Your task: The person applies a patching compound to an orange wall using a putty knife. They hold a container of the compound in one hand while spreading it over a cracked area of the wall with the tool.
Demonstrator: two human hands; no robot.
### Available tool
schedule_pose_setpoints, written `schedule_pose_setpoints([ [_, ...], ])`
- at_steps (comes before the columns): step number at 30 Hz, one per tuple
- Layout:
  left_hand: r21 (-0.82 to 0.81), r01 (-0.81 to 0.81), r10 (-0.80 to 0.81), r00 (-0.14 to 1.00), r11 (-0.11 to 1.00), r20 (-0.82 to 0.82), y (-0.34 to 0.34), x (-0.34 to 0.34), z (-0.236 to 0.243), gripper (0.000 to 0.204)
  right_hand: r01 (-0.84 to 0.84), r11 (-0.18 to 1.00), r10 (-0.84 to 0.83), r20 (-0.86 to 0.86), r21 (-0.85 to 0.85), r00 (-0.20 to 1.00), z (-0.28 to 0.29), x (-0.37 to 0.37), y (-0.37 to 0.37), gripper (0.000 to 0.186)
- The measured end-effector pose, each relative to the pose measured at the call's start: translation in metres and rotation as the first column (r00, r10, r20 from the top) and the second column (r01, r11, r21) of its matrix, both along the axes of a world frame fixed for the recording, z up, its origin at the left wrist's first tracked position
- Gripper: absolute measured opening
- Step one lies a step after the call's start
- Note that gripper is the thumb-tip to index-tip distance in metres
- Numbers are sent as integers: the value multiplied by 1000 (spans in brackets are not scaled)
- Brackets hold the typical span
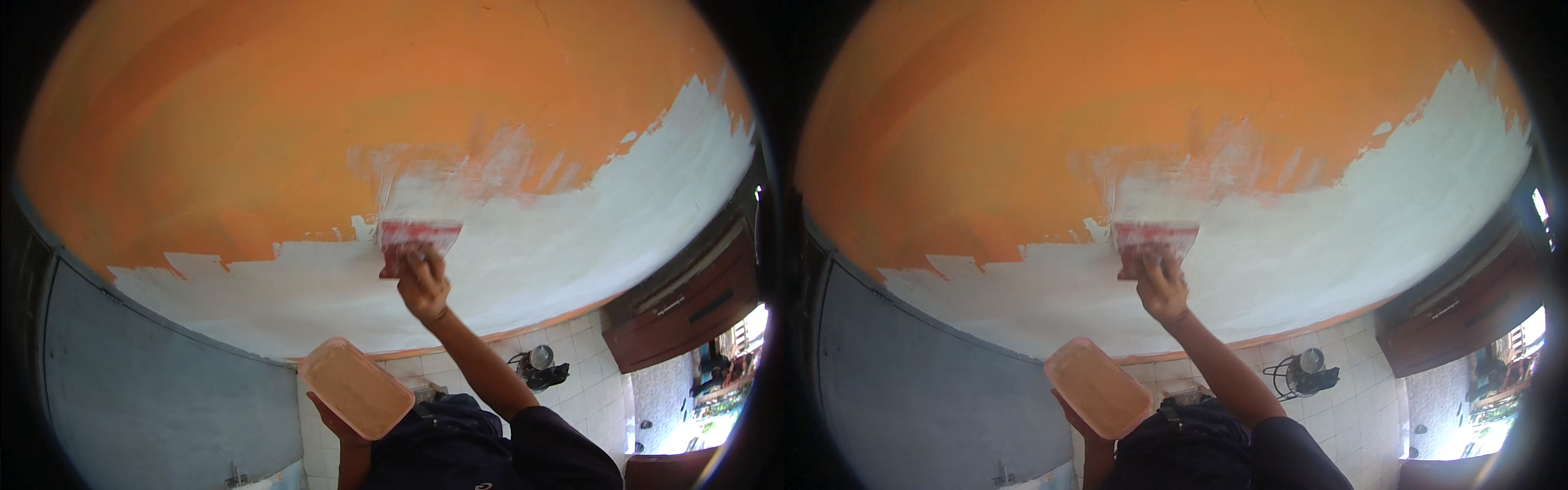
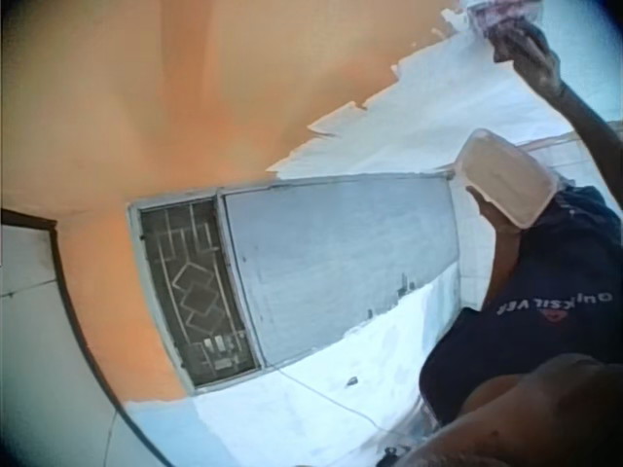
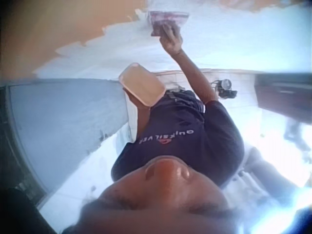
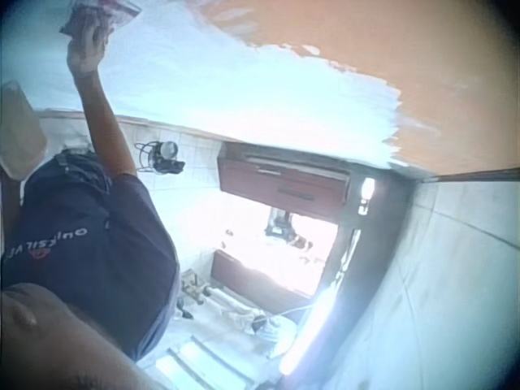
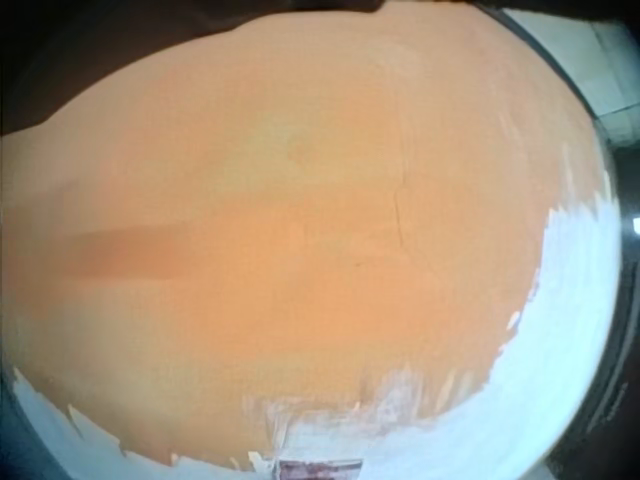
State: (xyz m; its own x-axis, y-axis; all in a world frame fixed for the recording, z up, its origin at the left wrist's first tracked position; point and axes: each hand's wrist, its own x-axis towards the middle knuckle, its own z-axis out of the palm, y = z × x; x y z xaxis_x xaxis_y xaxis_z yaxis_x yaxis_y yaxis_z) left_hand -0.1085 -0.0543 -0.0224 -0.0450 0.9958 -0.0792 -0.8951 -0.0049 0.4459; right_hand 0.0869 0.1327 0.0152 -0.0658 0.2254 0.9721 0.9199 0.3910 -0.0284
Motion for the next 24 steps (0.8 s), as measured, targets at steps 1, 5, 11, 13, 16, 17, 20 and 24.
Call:
schedule_pose_setpoints([
  [1,-32,-11,12,999,999,31,-2,-1,-3,65,-25,997,26,3,-68,1000,-23,-4,-7,28],
  [5,-43,-64,63,998,997,-28,-5,-8,-11,64,-152,958,151,-20,-242,988,-80,-12,-51,29],
  [11,74,-28,27,1000,997,13,-3,-6,5,69,-264,964,264,-22,31,964,32,24,-81,37],
  [13,67,-50,48,998,996,36,-3,-7,0,74,0,980,-5,22,199,1000,79,29,-71,32],
  [16,78,-44,43,999,996,12,-1,-9,-9,74,99,952,-81,-74,288,994,113,19,-36,26],
  [17,81,-35,36,999,996,-3,-2,-10,-11,74,47,979,-29,-91,199,995,98,20,-19,20],
  [20,63,-89,94,993,994,-78,-2,-3,4,64,74,986,-69,-38,151,997,40,14,7,15],
  [24,-25,-112,110,991,993,-80,0,-10,-19,65,14,993,-15,-4,-116,1000,-62,1,-19,22],
])
